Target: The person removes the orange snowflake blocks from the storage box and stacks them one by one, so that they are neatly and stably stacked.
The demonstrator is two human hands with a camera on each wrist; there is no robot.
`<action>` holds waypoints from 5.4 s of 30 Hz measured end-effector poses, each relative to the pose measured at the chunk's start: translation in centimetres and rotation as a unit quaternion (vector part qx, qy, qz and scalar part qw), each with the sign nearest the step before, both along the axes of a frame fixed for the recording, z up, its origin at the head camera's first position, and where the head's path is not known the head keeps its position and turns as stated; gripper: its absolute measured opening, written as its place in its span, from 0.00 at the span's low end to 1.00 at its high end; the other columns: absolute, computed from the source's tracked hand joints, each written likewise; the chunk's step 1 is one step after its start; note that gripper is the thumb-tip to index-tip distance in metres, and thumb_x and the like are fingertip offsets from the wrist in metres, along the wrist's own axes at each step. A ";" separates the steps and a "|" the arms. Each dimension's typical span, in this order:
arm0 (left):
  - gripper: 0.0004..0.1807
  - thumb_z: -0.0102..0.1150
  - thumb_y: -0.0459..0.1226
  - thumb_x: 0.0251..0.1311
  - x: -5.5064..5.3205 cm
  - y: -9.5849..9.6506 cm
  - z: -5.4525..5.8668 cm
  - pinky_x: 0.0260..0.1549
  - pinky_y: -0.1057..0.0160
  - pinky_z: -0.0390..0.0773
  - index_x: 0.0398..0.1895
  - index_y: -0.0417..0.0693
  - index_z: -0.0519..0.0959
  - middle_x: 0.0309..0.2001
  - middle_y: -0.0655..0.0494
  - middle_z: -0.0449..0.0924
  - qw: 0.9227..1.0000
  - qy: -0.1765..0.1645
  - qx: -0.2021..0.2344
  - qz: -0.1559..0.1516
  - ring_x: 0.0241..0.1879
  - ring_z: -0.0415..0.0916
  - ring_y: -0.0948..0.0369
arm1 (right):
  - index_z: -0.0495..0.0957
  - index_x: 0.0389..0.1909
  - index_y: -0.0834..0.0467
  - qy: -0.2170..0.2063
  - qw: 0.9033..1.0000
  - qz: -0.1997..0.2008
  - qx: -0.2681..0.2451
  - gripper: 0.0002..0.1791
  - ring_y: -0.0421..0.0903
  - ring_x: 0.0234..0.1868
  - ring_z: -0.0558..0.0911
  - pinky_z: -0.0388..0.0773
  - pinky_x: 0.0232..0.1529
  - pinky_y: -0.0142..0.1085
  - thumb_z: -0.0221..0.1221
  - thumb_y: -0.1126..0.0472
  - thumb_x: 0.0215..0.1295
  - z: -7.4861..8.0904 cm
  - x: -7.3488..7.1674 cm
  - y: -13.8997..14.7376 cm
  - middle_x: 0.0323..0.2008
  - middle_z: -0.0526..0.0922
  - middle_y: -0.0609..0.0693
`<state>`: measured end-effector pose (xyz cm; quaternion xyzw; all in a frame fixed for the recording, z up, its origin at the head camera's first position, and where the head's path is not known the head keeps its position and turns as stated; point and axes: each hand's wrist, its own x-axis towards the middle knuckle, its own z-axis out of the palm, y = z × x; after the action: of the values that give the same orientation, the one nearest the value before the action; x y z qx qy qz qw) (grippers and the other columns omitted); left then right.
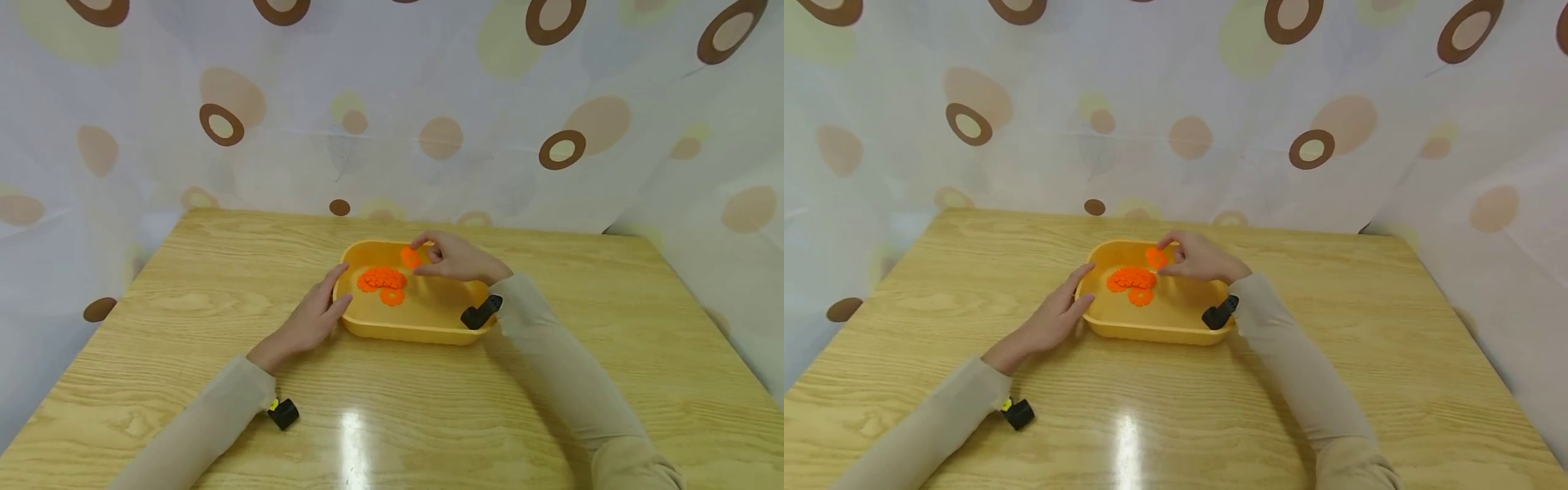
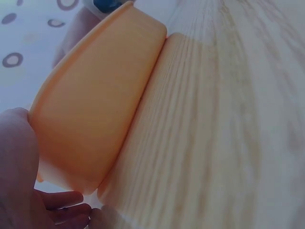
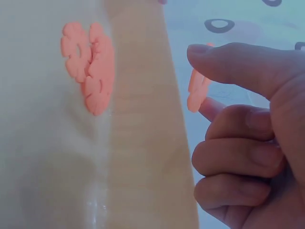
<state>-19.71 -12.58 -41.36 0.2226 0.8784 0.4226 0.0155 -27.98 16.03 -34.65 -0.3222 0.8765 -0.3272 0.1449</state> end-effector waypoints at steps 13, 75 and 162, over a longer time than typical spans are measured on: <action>0.31 0.42 0.42 0.74 0.0 0.3 0.1 0.44 0.56 0.68 0.75 0.42 0.49 0.45 0.43 0.71 1.000 0.007 0.001 -0.005 0.37 0.66 0.56 | 0.71 0.57 0.62 0.011 1.000 -0.001 -0.006 0.22 0.40 0.15 0.55 0.66 0.34 0.35 0.61 0.58 0.65 1.1 0.3 1.1 0.14 0.57 0.44; 0.32 0.41 0.44 0.74 0.5 0.4 0.4 0.64 0.44 0.61 0.75 0.41 0.48 0.69 0.34 0.57 1.000 -0.012 0.009 -0.001 0.67 0.60 0.42 | 0.69 0.58 0.63 -0.044 0.986 -0.160 -0.020 0.25 0.38 0.16 0.56 0.58 0.21 0.34 0.61 0.55 0.65 -0.6 3.3 14.5 0.17 0.59 0.45; 0.32 0.42 0.42 0.74 0.2 0.2 0.2 0.63 0.45 0.63 0.74 0.39 0.47 0.68 0.33 0.59 1.000 0.006 0.021 -0.013 0.63 0.65 0.44 | 0.67 0.41 0.62 -0.060 0.983 -0.152 -0.079 0.13 0.39 0.18 0.56 0.58 0.22 0.34 0.59 0.58 0.67 -1.0 3.6 13.8 0.17 0.56 0.43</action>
<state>-19.49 -12.40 -41.15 0.2364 0.8663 0.4399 0.0113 -24.43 29.83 -35.66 -0.1758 0.8765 -0.4319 0.1198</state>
